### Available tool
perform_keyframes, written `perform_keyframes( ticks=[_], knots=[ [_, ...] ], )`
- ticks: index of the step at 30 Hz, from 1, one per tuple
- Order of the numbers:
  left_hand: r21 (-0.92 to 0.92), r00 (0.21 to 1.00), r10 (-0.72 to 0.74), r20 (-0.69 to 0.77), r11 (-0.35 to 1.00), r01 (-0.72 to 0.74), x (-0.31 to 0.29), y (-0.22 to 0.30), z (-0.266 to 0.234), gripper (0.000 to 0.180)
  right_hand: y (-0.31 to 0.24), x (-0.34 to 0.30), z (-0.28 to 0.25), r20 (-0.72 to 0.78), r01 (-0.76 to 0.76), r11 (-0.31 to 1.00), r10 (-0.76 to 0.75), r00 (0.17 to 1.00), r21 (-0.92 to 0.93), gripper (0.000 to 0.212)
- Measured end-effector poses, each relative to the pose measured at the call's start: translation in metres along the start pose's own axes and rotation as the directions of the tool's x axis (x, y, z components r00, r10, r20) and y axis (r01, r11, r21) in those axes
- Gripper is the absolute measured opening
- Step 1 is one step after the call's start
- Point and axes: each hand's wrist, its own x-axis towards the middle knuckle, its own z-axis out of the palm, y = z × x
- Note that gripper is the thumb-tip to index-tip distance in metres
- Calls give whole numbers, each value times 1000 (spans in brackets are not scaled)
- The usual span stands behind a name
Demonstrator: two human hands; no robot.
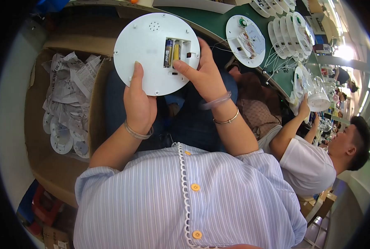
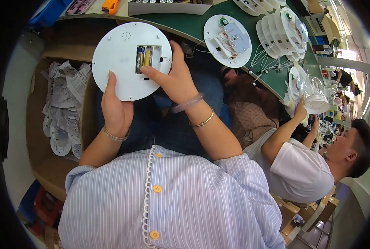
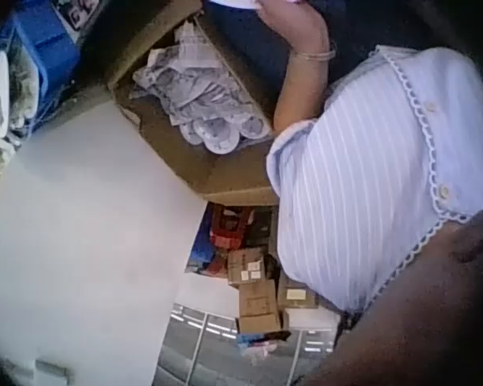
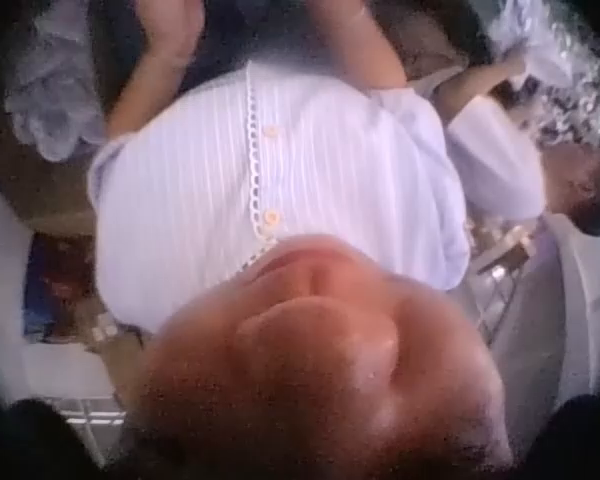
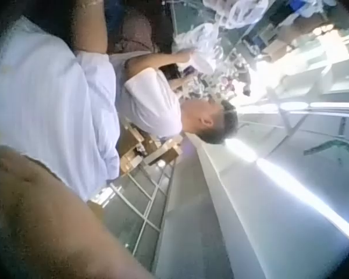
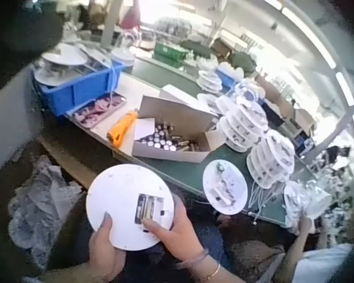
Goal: Assembling circular LED light fixtures by inserting batteries and organizing components on a factory assembly line.
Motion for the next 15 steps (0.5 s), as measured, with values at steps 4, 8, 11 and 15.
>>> perform_keyframes(
  ticks=[4,8,11,15],
  knots=[
    [57,1000,7,13,998,-7,0,2,-1,42,-3,-3,6,81,-24,998,19,997,56,58],
    [54,999,17,34,998,-19,-2,1,-1,43,4,-4,7,42,29,998,-31,999,55,54],
    [29,1000,20,2,999,-20,-5,-1,-2,43,0,-3,9,50,-53,992,47,998,116,54],
    [26,1000,31,3,999,-31,-3,-2,-5,43,-7,-2,12,93,-165,955,147,985,245,55]
  ],
)
